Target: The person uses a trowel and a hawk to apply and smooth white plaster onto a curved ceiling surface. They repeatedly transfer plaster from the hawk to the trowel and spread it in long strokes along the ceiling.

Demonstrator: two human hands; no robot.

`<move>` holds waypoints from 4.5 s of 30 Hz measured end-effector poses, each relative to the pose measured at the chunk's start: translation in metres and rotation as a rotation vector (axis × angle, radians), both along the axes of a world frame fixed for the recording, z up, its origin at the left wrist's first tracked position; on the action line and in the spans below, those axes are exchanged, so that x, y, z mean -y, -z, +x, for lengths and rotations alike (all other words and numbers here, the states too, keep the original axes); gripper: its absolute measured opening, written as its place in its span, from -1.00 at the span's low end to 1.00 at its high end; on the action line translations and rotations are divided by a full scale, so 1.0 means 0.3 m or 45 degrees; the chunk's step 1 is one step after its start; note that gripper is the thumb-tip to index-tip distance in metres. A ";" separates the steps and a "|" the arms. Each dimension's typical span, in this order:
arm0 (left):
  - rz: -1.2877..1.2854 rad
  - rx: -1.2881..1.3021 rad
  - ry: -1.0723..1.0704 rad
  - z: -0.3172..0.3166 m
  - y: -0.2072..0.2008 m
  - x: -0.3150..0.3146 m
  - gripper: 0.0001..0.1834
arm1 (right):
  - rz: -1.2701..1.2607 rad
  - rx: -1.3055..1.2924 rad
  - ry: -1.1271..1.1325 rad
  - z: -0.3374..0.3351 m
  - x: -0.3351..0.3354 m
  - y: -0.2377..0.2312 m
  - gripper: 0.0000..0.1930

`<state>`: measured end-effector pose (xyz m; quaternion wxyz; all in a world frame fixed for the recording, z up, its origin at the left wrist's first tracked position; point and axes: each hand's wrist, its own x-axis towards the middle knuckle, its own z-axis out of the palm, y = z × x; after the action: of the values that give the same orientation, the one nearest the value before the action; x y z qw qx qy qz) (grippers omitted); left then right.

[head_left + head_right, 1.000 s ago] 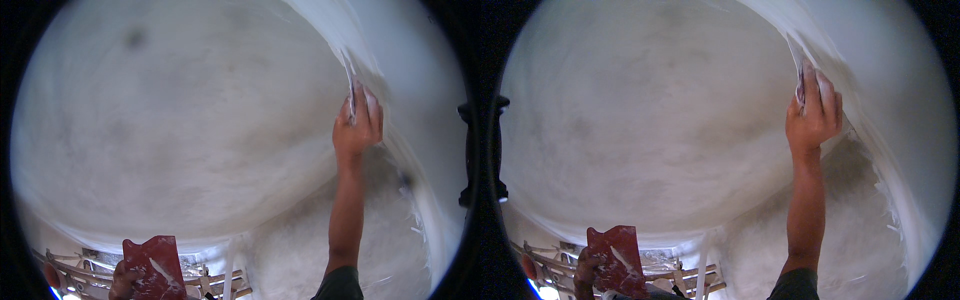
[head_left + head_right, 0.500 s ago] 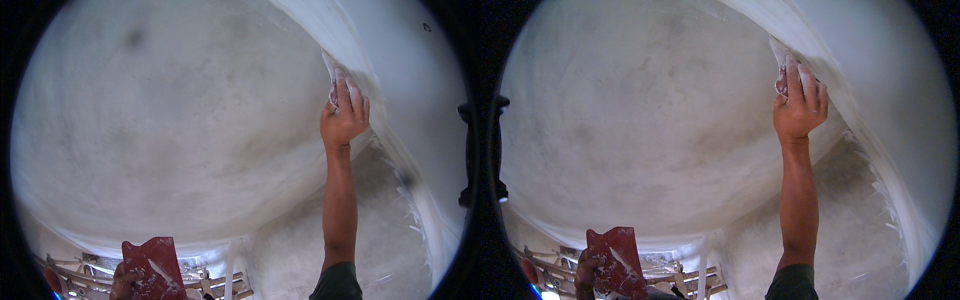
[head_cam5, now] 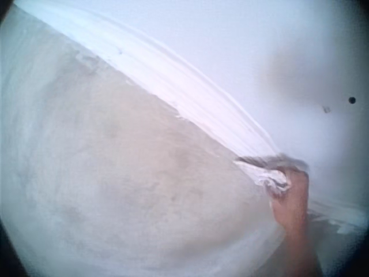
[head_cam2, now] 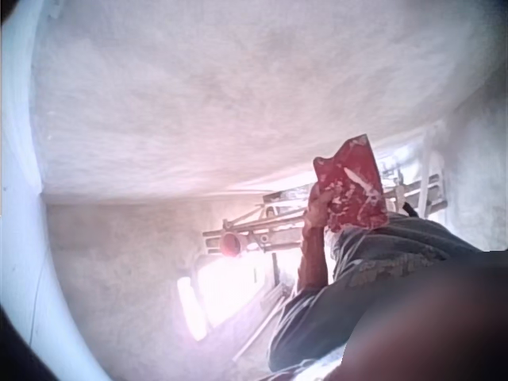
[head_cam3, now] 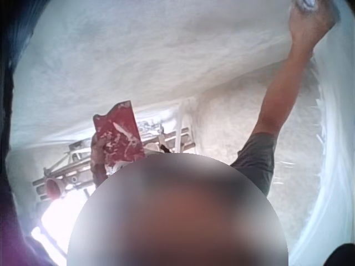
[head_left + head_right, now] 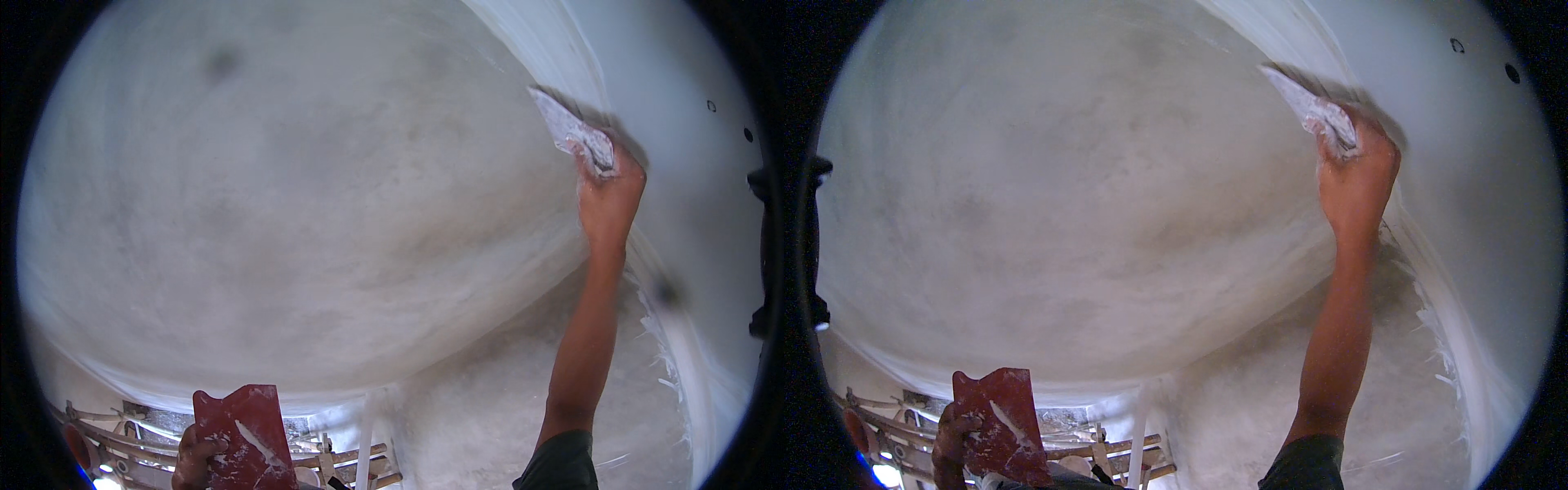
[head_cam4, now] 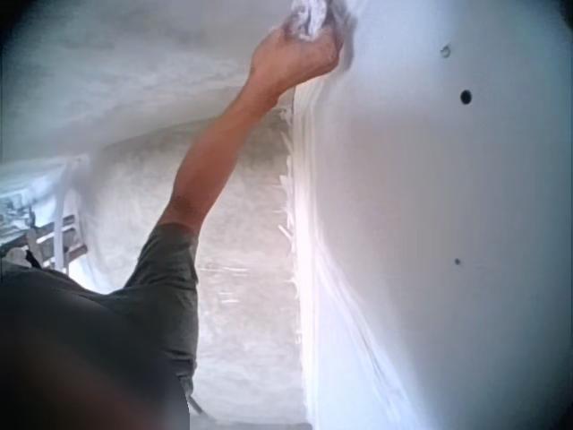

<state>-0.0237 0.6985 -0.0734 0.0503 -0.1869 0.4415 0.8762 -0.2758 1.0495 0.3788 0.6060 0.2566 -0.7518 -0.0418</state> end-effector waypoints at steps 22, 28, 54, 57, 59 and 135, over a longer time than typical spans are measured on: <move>-0.084 0.132 0.106 -0.008 0.026 0.031 -0.43 | 0.220 -0.786 0.048 -0.203 0.005 0.182 -0.64; 0.014 0.049 -0.055 -0.007 0.026 -0.018 -0.31 | 0.267 -0.736 0.011 -0.230 -0.056 0.218 -0.56; 0.349 -0.091 0.010 -0.090 -0.023 0.047 -0.35 | -1.131 2.324 -1.110 0.396 0.331 1.017 -0.57; 0.376 -0.190 0.068 -0.103 0.036 0.076 -0.31 | -1.052 2.493 -1.092 0.397 0.380 1.088 -0.56; 0.445 -0.263 0.067 -0.111 0.081 0.075 -0.28 | -0.959 2.560 -1.059 0.381 0.384 1.094 -0.57; 0.039 -0.424 -0.082 -0.125 -0.246 0.185 -0.47 | -0.060 0.069 -0.384 0.059 0.459 0.229 -0.83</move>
<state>-0.0611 0.6431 0.0004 -0.0489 -0.0524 0.4241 0.9028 -0.2580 0.9119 0.3103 0.5906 0.3533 -0.7216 0.0745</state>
